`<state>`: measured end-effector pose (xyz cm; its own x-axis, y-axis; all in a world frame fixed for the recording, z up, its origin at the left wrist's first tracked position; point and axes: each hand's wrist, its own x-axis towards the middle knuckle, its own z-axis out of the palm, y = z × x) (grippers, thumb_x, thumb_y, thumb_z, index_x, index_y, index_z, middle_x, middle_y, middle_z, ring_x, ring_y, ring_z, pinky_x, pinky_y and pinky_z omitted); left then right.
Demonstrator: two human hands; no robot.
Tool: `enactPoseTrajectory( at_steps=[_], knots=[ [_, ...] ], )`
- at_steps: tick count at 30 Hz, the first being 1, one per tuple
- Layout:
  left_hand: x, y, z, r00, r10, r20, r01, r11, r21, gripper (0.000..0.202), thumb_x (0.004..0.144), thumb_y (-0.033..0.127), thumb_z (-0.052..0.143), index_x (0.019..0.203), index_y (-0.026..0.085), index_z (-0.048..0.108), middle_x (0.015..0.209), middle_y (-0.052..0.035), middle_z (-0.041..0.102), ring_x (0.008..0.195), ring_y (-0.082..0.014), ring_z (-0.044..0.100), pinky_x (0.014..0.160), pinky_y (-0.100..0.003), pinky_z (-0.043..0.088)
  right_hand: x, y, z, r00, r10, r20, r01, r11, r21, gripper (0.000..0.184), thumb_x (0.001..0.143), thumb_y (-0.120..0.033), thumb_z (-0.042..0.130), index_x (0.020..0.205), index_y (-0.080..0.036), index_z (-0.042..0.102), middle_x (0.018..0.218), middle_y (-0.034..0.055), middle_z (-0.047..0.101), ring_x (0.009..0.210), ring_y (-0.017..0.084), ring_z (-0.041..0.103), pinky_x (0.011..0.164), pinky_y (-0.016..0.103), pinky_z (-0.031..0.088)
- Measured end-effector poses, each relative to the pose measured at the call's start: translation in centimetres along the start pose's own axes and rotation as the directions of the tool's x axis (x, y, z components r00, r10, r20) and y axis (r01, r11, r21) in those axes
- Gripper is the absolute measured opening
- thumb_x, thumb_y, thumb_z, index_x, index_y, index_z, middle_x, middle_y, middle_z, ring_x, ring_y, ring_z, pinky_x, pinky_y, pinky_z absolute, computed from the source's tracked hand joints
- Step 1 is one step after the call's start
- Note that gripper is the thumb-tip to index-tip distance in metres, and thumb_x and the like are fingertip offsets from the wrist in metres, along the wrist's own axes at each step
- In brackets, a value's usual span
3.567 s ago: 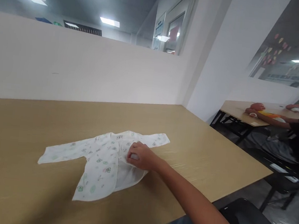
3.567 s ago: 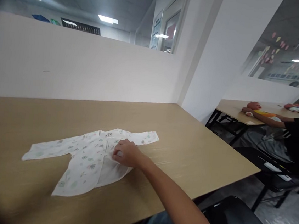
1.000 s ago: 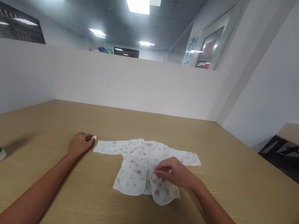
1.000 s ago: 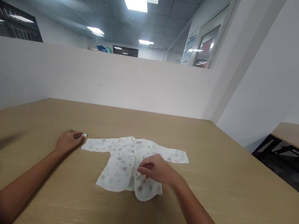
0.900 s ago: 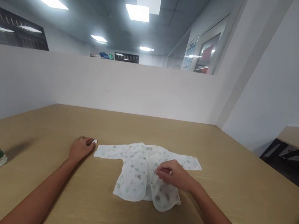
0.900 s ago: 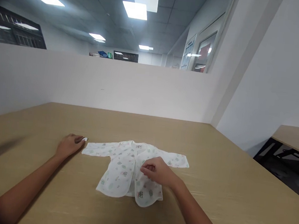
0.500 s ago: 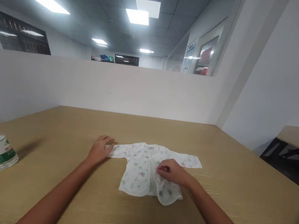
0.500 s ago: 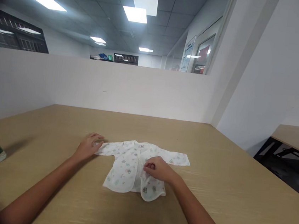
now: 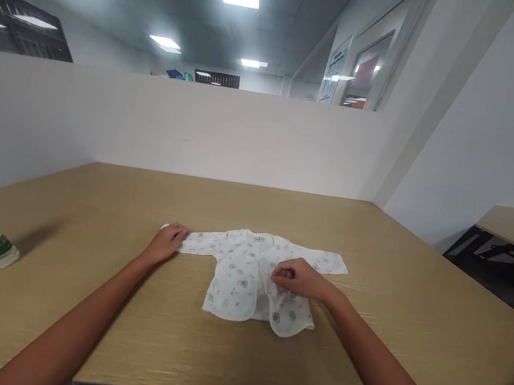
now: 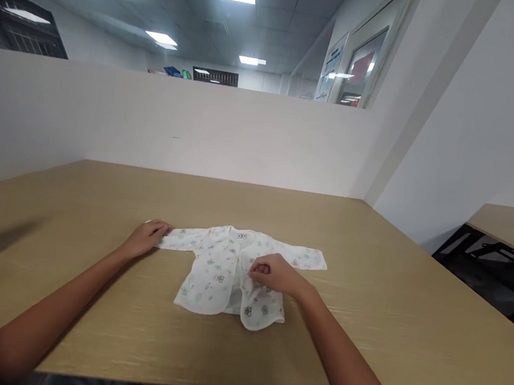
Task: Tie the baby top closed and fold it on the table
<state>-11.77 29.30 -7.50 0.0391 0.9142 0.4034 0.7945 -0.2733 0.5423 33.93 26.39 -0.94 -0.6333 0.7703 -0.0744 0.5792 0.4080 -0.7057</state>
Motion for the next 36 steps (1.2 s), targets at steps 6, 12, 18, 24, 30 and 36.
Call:
enactPoseTrajectory(
  at_steps=[6, 12, 18, 24, 30, 36],
  knots=[
    [-0.1, -0.6, 0.2, 1.0, 0.004, 0.025, -0.003, 1.0, -0.027, 0.044, 0.085, 0.052, 0.055, 0.103, 0.019, 0.077, 0.115, -0.0095, 0.072, 0.106, -0.0265, 0.065, 0.095, -0.039, 0.05, 0.1, 0.2, -0.1, 0.997, -0.016, -0.077, 0.0, 0.979, -0.205, 0.017, 0.09, -0.034, 0.067, 0.092, -0.018, 0.073, 0.081, 0.002, 0.065, 0.072, 0.013, 0.056, 0.064, 0.024, 0.041],
    [-0.3, 0.3, 0.2, 0.998, 0.019, 0.057, -0.018, 1.0, -0.017, 0.043, 0.084, 0.058, 0.063, 0.103, 0.023, 0.079, 0.117, -0.0082, 0.07, 0.111, -0.0274, 0.064, 0.105, -0.043, 0.046, 0.1, -1.5, 1.7, 0.908, -0.349, -0.231, 0.295, 0.926, -0.237, 0.018, 0.099, -0.032, 0.059, 0.109, -0.022, 0.07, 0.114, 0.0052, 0.064, 0.105, 0.017, 0.059, 0.093, 0.031, 0.05],
    [-0.2, 0.7, 0.3, 0.993, 0.095, 0.072, -0.094, 0.996, -0.012, 0.04, 0.086, 0.056, 0.063, 0.105, 0.024, 0.08, 0.113, -0.0082, 0.07, 0.106, -0.0266, 0.064, 0.101, -0.044, 0.046, 1.4, -3.9, 3.7, 0.864, -0.485, -0.132, 0.451, 0.864, -0.224, 0.031, 0.101, -0.033, 0.057, 0.131, -0.025, 0.063, 0.136, 0.0054, 0.059, 0.129, 0.017, 0.053, 0.112, 0.034, 0.046],
    [-0.1, 0.2, 1.1, 0.991, 0.121, 0.053, -0.12, 0.993, -0.013, 0.043, 0.089, 0.051, 0.056, 0.111, 0.023, 0.08, 0.113, -0.0102, 0.067, 0.107, -0.0263, 0.061, 0.103, -0.044, 0.046, 7.3, -5.4, 7.3, 0.88, -0.474, 0.032, 0.453, 0.817, -0.355, 0.059, 0.1, -0.036, 0.057, 0.154, -0.015, 0.045, 0.16, 0.0078, 0.039, 0.15, 0.023, 0.034, 0.13, 0.041, 0.026],
    [0.2, -0.6, 1.3, 0.988, 0.143, 0.055, -0.146, 0.986, 0.076, 0.051, 0.095, 0.037, 0.037, 0.121, 0.019, 0.077, 0.117, -0.0131, 0.064, 0.112, -0.0277, 0.059, 0.106, -0.046, 0.044, 9.4, -5.3, 9.8, 0.91, -0.409, 0.068, 0.399, 0.817, -0.416, 0.058, 0.107, -0.041, 0.042, 0.159, -0.016, 0.038, 0.166, 0.0092, 0.024, 0.157, 0.024, 0.02, 0.131, 0.047, 0.02],
    [0.4, -0.3, 1.5, 0.983, 0.143, 0.115, -0.162, 0.971, 0.174, 0.052, 0.095, 0.029, 0.035, 0.134, 0.022, 0.07, 0.125, -0.0124, 0.061, 0.119, -0.0287, 0.055, 0.11, -0.047, 0.042, 7.5, -5.2, 10.1, 0.9, -0.427, 0.094, 0.424, 0.8, -0.424, 0.06, 0.11, -0.041, 0.032, 0.163, -0.015, 0.029, 0.167, 0.0079, 0.021, 0.158, 0.022, 0.015, 0.132, 0.045, 0.019]
  ],
)
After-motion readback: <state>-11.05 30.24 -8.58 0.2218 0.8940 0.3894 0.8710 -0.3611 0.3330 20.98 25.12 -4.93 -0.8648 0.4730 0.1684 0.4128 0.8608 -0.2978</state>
